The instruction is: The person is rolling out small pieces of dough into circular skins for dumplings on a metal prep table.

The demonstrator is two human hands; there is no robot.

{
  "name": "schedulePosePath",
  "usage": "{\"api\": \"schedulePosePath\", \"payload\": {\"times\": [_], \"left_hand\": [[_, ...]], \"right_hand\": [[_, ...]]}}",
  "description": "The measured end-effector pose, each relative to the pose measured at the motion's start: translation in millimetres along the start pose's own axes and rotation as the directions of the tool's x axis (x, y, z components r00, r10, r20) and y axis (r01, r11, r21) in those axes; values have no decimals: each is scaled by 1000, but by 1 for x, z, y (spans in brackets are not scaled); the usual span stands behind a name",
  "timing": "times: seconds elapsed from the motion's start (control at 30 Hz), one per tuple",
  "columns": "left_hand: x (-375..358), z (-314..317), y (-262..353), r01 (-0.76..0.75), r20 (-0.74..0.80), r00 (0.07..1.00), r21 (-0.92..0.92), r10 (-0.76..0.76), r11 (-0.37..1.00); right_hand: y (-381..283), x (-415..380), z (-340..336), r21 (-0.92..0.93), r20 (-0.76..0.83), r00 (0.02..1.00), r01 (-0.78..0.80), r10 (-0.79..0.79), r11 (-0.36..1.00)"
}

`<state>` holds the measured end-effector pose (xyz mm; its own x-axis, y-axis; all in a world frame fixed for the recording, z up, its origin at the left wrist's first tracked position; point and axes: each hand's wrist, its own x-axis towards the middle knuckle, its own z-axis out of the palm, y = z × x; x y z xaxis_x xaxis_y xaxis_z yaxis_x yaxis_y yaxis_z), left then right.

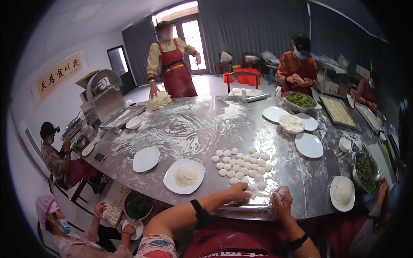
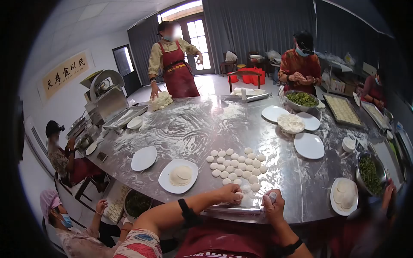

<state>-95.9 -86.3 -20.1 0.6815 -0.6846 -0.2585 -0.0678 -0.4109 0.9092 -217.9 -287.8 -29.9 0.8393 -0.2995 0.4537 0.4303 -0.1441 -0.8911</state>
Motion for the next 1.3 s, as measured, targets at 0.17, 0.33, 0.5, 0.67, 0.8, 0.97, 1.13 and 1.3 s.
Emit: {"api": "schedulePosePath", "payload": {"times": [0.17,0.33,0.5,0.67,0.8,0.97,1.13,1.3], "left_hand": [[6,-14,-11,-56,-296,929,485,224,873],[-9,-5,-1,-70,-22,998,-143,67,987],[0,-24,5,-118,-281,958,-242,47,963],[-15,-34,15,-185,-282,958,-484,48,855],[-14,-14,14,-137,-114,986,-149,121,979],[7,10,15,-90,-96,982,512,162,854],[-6,-4,9,-50,-113,989,340,93,939],[-14,-7,2,5,-167,985,333,53,943]], "right_hand": [[-3,2,1,-50,-23,998,58,-59,997],[3,7,9,-42,-68,989,128,-130,991],[-17,-2,8,-37,-128,982,-144,138,989],[-10,-16,0,-35,-116,989,-97,92,995],[-6,-14,3,-2,-114,993,-5,4,1000],[-10,-7,6,-60,-92,996,-2,-4,998],[-14,-10,7,29,-58,998,-21,23,999],[-23,-3,16,14,-101,994,-47,48,999]]}}
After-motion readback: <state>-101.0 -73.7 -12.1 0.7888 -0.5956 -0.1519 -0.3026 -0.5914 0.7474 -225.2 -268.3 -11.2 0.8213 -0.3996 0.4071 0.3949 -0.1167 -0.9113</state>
